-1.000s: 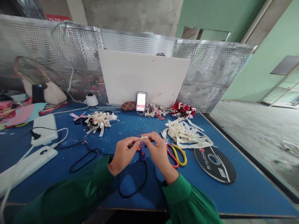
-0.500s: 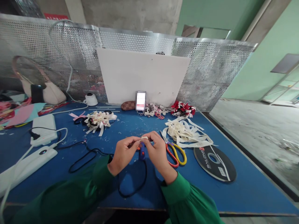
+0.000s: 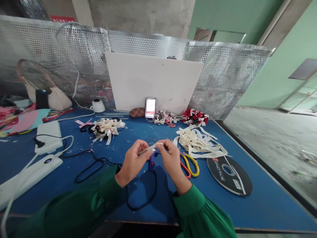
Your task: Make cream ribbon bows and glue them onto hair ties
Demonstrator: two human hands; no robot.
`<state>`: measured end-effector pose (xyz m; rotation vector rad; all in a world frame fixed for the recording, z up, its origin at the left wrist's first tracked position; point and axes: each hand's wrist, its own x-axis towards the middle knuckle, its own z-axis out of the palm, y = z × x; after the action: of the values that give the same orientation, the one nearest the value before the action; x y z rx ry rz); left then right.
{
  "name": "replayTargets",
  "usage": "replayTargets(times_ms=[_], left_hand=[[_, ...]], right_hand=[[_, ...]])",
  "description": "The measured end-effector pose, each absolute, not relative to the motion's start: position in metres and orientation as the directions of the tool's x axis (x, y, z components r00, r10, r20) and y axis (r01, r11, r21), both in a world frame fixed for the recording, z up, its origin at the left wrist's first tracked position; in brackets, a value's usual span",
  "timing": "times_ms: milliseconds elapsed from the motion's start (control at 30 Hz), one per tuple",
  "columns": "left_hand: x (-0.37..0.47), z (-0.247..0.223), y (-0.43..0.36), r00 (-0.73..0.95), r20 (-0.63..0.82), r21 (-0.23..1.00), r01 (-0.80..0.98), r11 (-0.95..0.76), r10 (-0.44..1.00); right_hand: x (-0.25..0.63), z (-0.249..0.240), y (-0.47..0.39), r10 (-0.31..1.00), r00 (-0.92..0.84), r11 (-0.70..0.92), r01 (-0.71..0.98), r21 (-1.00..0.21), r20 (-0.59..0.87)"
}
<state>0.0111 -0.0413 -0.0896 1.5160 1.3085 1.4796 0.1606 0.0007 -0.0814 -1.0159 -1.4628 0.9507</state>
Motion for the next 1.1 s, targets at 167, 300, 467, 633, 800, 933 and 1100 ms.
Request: replayTargets(times_ms=[167, 300, 467, 633, 800, 933, 1100], left_hand=[[0.0097, -0.0883, -0.0429, -0.100, 0.342, 0.898, 0.329, -0.294, 0.934], [0.0095, -0.0863, -0.0428, -0.115, 0.336, 0.907, 0.308, -0.288, 0.935], [0.0111, -0.0849, -0.0428, -0.127, 0.329, 0.927, 0.233, -0.294, 0.936], [0.0107, -0.0856, -0.0411, -0.167, 0.304, 0.938, 0.222, -0.265, 0.938], [0.0102, -0.0880, -0.0381, -0.186, 0.288, 0.946, 0.207, -0.249, 0.939], [0.0103, -0.0879, -0.0372, -0.194, 0.293, 0.944, 0.214, -0.251, 0.936], [0.0103, -0.0880, -0.0381, -0.201, 0.307, 0.939, 0.223, -0.262, 0.930]], right_hand=[[0.1613, -0.0826, 0.0014, 0.946, -0.062, 0.324, 0.122, -0.938, 0.319], [0.1624, -0.0825, 0.0016, 0.949, -0.059, 0.315, 0.112, -0.942, 0.310], [0.1632, -0.0821, 0.0021, 0.945, -0.051, 0.328, 0.106, -0.939, 0.324], [0.1622, -0.0817, 0.0021, 0.939, -0.059, 0.343, 0.100, -0.934, 0.339], [0.1621, -0.0824, 0.0018, 0.936, -0.069, 0.351, 0.104, -0.931, 0.345], [0.1625, -0.0831, 0.0026, 0.933, -0.066, 0.360, 0.102, -0.928, 0.354], [0.1627, -0.0844, 0.0034, 0.934, -0.064, 0.356, 0.084, -0.931, 0.352]])
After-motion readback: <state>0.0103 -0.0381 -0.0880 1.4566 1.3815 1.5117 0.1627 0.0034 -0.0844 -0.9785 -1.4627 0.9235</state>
